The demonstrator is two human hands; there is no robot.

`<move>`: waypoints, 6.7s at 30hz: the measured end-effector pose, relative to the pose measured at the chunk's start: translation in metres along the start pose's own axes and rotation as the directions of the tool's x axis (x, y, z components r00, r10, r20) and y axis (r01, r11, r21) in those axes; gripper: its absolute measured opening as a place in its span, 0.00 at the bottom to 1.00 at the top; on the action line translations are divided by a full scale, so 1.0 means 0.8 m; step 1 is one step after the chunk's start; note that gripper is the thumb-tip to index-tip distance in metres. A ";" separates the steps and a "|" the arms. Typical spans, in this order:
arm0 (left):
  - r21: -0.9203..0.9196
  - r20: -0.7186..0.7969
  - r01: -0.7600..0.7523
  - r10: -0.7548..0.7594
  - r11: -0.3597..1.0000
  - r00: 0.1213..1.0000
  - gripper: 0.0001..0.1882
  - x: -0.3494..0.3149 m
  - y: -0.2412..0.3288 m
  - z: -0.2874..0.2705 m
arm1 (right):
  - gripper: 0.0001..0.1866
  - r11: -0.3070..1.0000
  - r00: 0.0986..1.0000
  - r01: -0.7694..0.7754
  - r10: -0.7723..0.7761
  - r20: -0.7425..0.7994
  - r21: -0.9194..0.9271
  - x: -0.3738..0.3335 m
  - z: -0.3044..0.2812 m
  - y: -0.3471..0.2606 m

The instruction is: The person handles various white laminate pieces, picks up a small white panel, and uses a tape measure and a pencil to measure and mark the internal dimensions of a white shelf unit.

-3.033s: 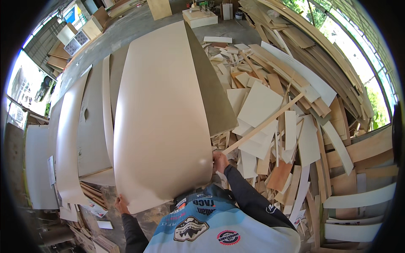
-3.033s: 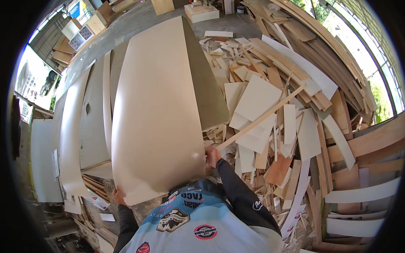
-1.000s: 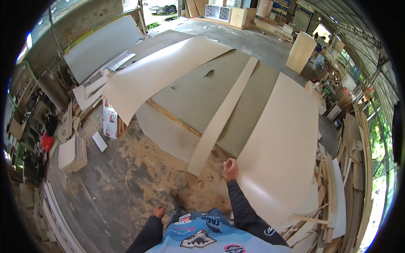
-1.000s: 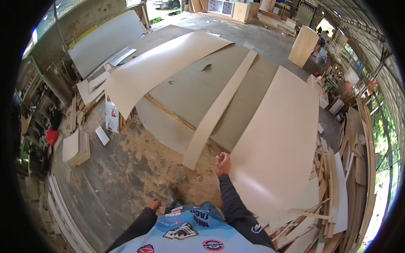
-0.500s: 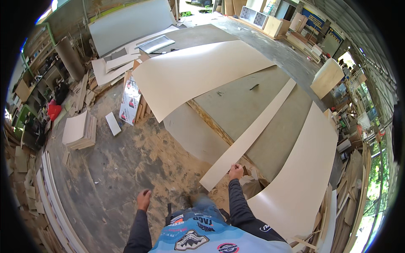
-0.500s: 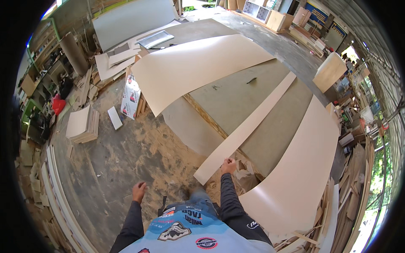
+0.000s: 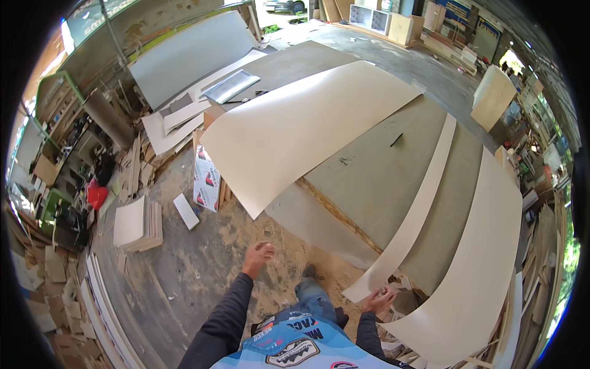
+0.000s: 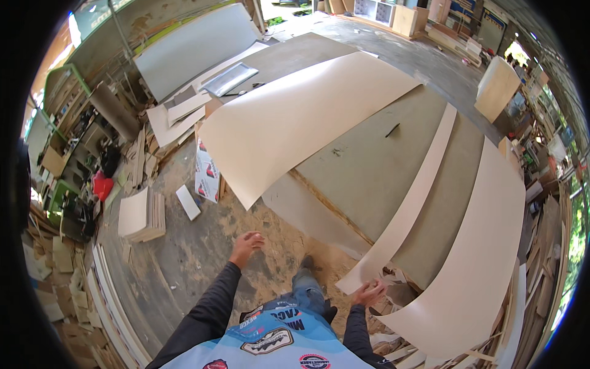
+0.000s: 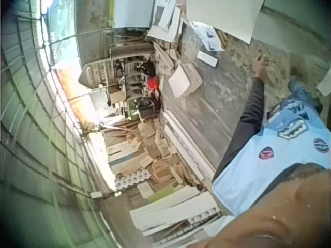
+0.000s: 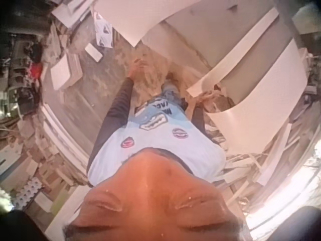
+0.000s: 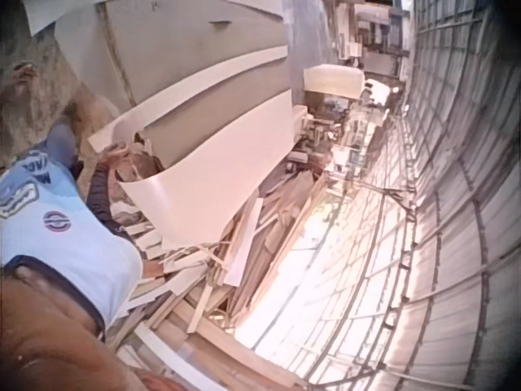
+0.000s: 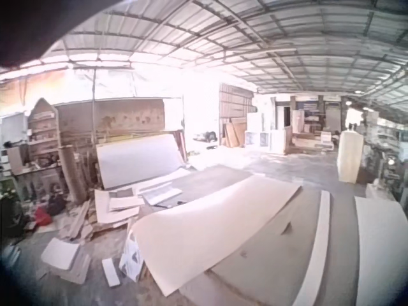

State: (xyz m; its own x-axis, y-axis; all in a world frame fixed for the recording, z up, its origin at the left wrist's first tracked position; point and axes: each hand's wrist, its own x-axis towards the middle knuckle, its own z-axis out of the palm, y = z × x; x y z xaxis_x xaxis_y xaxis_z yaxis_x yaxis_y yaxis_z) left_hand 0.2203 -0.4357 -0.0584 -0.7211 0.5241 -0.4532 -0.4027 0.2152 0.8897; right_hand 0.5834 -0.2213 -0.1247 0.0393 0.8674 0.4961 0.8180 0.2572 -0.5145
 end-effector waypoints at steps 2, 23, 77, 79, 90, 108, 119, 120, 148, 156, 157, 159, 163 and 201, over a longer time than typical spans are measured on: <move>-0.060 -0.075 0.022 -0.026 0.998 0.997 0.18 0.042 0.026 -0.012 | 0.08 0.971 0.977 -0.109 0.066 0.203 0.211 -0.007 0.013 -0.035; -0.266 -0.276 0.023 -0.099 0.964 0.956 0.33 0.371 0.126 -0.279 | 0.33 0.456 0.271 -0.805 -0.287 0.919 0.380 -0.135 0.366 -0.454; -0.566 0.623 -0.022 0.445 0.824 0.644 0.23 -0.104 0.334 0.260 | 0.09 0.502 0.952 0.297 -0.093 -0.290 0.813 0.575 -0.329 -0.393; -0.520 0.620 -0.007 0.383 0.854 0.685 0.22 -0.089 0.313 0.260 | 0.11 0.463 0.957 0.289 -0.145 -0.250 0.838 0.584 -0.367 -0.361; -0.330 0.810 0.287 0.114 0.899 0.575 0.23 -0.066 0.217 0.381 | 0.16 0.653 0.977 0.176 -0.022 -0.214 0.737 0.624 -0.594 -0.087; -0.436 0.741 0.399 0.070 0.806 0.668 0.36 -0.101 0.203 0.776 | 0.38 0.605 0.859 -0.086 0.448 -0.249 0.792 0.327 -0.704 0.247; -0.173 0.682 0.239 -0.059 0.955 0.729 0.16 -0.221 -0.050 0.755 | 0.40 0.379 0.666 -0.162 0.723 -0.183 0.911 0.084 -0.699 0.389; -0.153 0.689 0.241 -0.071 0.958 0.721 0.16 -0.233 -0.073 0.751 | 0.40 0.399 0.649 -0.157 0.731 -0.210 0.903 0.051 -0.702 0.417; 0.406 0.649 -0.265 -0.072 0.875 0.758 0.17 -0.355 -0.298 0.721 | 0.16 0.520 0.390 -0.624 0.854 -0.343 0.584 -0.396 -0.613 0.508; 0.418 0.544 -0.277 0.006 0.865 0.839 0.17 -0.271 -0.247 0.748 | 0.19 0.089 0.271 -0.335 0.963 0.005 0.938 -0.324 -0.519 0.446; 0.422 0.512 -0.267 0.015 0.866 0.859 0.17 -0.258 -0.243 0.740 | 0.18 0.055 0.297 -0.342 0.953 0.053 0.938 -0.328 -0.503 0.439; 0.426 0.454 -0.246 0.029 0.871 0.890 0.17 -0.241 -0.236 0.728 | 0.18 -0.006 0.347 -0.355 0.928 0.137 0.935 -0.330 -0.471 0.422; 0.533 0.446 -0.287 0.023 0.796 0.895 0.16 -0.237 -0.221 0.702 | 0.14 -0.173 0.156 -0.420 0.954 0.258 0.891 -0.365 -0.423 0.398; 0.458 0.720 -0.654 0.181 0.603 0.671 0.29 -0.198 -0.159 0.641 | 0.08 -0.400 -0.043 -0.655 0.867 0.496 0.641 -0.370 -0.264 0.388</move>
State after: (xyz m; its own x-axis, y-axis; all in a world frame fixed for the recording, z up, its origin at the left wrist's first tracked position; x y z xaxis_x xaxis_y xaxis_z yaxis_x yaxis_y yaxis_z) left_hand 0.6749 -0.1236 -0.0711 -0.1506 0.9832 -0.1031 0.4869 0.1645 0.8578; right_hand 0.9466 -0.4882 -0.2832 0.4229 0.3969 -0.8146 -0.7205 -0.3979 -0.5679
